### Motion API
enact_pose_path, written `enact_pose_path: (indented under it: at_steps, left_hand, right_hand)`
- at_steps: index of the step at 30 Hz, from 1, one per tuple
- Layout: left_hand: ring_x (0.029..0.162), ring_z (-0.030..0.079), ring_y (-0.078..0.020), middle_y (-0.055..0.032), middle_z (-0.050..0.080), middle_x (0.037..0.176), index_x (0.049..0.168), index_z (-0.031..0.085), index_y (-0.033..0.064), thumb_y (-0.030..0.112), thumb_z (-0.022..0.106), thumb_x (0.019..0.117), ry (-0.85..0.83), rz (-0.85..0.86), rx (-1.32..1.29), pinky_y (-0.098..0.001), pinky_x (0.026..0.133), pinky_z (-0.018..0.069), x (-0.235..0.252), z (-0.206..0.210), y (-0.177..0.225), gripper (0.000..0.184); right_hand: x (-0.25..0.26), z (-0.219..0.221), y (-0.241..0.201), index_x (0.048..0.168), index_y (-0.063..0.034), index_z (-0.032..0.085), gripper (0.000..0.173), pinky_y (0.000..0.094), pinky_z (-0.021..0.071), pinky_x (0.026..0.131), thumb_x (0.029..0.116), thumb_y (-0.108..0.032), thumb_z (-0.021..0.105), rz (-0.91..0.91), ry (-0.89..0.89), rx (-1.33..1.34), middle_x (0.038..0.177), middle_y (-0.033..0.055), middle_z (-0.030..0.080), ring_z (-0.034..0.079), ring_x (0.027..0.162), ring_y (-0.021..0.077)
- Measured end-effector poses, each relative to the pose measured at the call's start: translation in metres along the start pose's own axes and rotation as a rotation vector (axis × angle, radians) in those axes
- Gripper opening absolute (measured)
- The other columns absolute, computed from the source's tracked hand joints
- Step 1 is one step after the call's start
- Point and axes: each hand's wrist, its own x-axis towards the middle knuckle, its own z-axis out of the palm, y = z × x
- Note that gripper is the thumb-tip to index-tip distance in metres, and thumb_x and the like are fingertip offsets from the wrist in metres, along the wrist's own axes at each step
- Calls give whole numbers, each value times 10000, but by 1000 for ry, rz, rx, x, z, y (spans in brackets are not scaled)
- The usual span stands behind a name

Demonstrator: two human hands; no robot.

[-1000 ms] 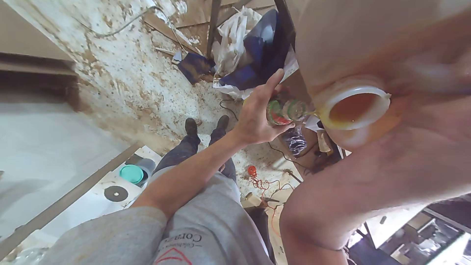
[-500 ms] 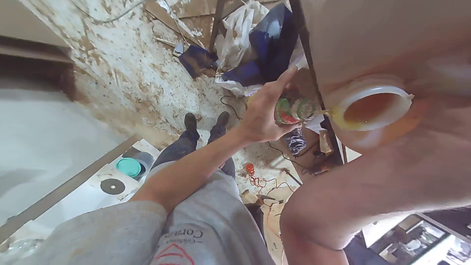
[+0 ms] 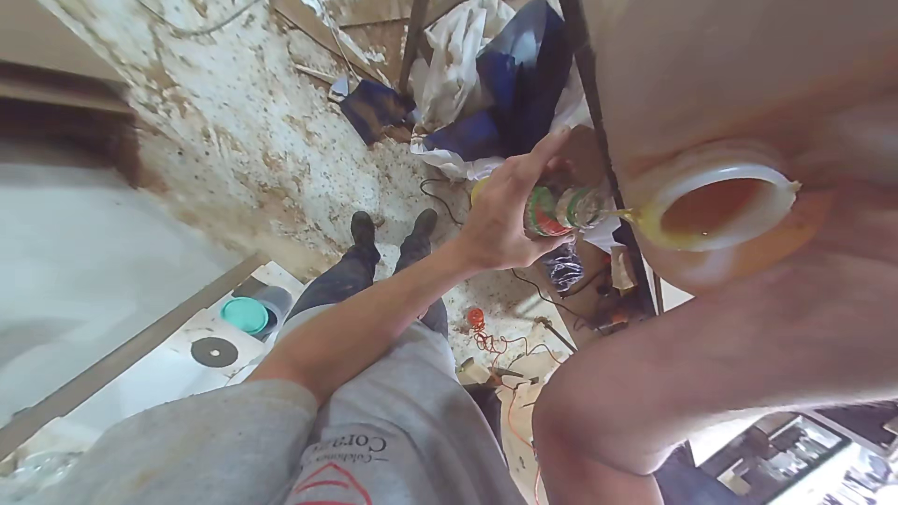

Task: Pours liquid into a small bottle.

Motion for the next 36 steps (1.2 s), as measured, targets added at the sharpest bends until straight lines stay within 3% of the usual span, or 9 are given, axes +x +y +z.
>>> enact_pose_path:
  at_steps: [2,6,11,15,16,18,20,30,36]
  left_hand:
    - [1190,632,-286,-192,653,1248,1502,356,-62,254,941,640,-3,0,6,-437,1035,544,0,0,0,1088]
    - [1187,632,-287,-195,655,1242,1498,356,-69,250,934,650,5,7,10,-430,1036,542,-1,0,-2,1075]
    - [1192,633,-285,-201,651,1251,1495,363,-79,246,934,651,16,0,19,-424,1045,538,-1,0,-2,1069]
    - [1190,641,-281,-203,653,1256,1499,360,-84,248,937,654,0,-26,4,-420,1045,541,0,-1,-2,1076]
    - [1186,643,-278,-202,651,1254,1499,359,-83,244,938,652,-3,-27,0,-419,1043,544,0,-2,-1,1077]
    - [1182,640,-278,-199,647,1252,1500,358,-72,242,939,649,-7,-18,1,-424,1039,545,-1,-2,-2,1077]
    - [1187,636,-281,-197,644,1257,1507,353,-63,245,937,651,-3,-11,10,-431,1038,546,-2,-2,-4,1081]
    - [1207,624,-275,-167,657,1267,1521,343,-49,252,929,663,-13,-20,20,-445,1052,530,-3,-3,-1,1082]
    - [1201,629,-271,-162,659,1275,1530,339,-37,287,921,681,-6,-35,37,-452,1043,534,-4,-4,-2,1080]
  right_hand:
    - [3,7,-1,906,14,485,92,354,558,655,986,-5,445,20,-1,51,715,69,495,569,652,184]
    - [0,4,0,944,33,511,84,363,565,693,992,-9,456,-21,-4,-1,757,81,528,594,708,193]
    - [0,6,-2,926,19,504,125,344,546,668,1003,-47,432,34,27,67,730,70,501,564,668,181]
    - [7,-64,65,988,18,477,160,254,506,597,1068,-63,365,-324,-211,158,767,33,506,552,681,129]
    - [6,-64,66,988,21,481,151,254,505,594,1063,-54,373,-336,-196,161,770,35,511,554,682,130]
    - [0,-22,26,942,10,503,115,300,526,613,1017,-21,421,-99,11,112,735,53,500,554,653,156]
    - [3,-2,1,934,7,504,104,325,546,653,1001,-23,431,39,32,57,729,57,496,561,659,167]
    - [7,0,6,938,8,487,144,305,536,618,1025,-50,388,38,15,157,716,51,473,542,630,155]
    - [-3,-2,10,941,32,493,118,351,563,671,1011,-11,408,12,51,61,751,87,515,589,695,190]
